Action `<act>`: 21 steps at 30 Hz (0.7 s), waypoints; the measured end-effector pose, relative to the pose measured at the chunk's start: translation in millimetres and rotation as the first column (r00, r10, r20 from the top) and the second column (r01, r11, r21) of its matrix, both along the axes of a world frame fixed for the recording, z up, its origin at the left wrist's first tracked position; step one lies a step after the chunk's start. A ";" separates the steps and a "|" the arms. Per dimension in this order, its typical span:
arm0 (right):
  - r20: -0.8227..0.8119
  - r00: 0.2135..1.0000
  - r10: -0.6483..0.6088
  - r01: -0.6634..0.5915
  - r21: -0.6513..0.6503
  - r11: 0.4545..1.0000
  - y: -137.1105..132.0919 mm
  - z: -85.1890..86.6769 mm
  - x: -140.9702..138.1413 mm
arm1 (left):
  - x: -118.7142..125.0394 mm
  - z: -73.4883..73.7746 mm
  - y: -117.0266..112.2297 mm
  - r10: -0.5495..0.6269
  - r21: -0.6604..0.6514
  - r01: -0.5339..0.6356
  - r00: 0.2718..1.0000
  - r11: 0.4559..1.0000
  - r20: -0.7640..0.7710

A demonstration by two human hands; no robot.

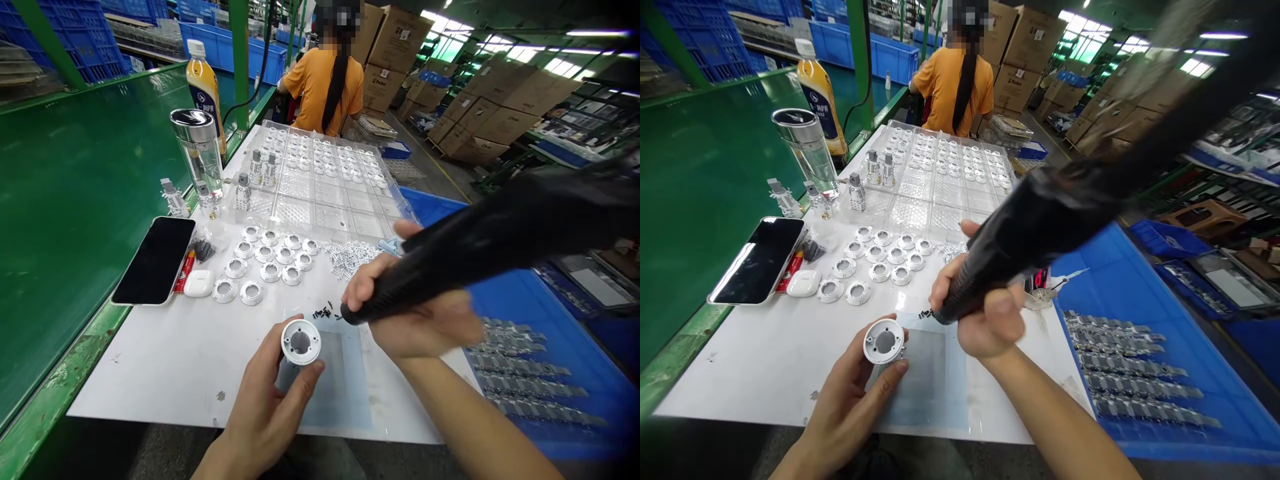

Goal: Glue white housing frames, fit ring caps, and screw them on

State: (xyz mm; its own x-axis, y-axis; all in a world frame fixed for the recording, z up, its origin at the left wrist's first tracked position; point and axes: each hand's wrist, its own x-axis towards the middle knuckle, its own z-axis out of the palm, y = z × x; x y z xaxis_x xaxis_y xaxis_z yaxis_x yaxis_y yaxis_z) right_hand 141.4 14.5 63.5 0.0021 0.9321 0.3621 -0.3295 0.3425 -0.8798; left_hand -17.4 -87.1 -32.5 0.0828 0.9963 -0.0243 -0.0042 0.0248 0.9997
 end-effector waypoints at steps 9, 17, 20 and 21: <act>0.022 0.997 -0.078 0.077 0.046 0.996 18.1 -38.8 -1.1 | 4.2 17.2 10.7 0.121 0.048 -0.118 0.991 0.992 -0.055; 0.000 0.988 0.152 -0.152 -0.061 0.987 -21.2 28.2 5.2 | 19.3 11.2 8.6 0.097 -0.019 -0.098 0.994 0.995 -0.043; 0.008 0.977 0.213 -0.210 -0.137 0.968 -29.3 37.6 2.4 | 21.8 11.8 8.9 0.127 0.042 -0.126 0.991 0.991 -0.044; 0.015 0.975 0.222 -0.217 -0.161 0.963 -30.7 38.5 1.1 | 21.8 12.7 8.9 0.140 0.074 -0.137 0.989 0.988 -0.046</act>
State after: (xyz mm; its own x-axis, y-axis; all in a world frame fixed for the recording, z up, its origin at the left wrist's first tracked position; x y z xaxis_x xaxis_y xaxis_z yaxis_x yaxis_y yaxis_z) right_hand 142.5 -16.2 101.9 -0.2184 0.9536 0.2073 -0.3512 0.1213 -0.9284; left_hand 4.4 -78.2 -19.8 -0.0557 0.9974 0.0461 0.0482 -0.0434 0.9979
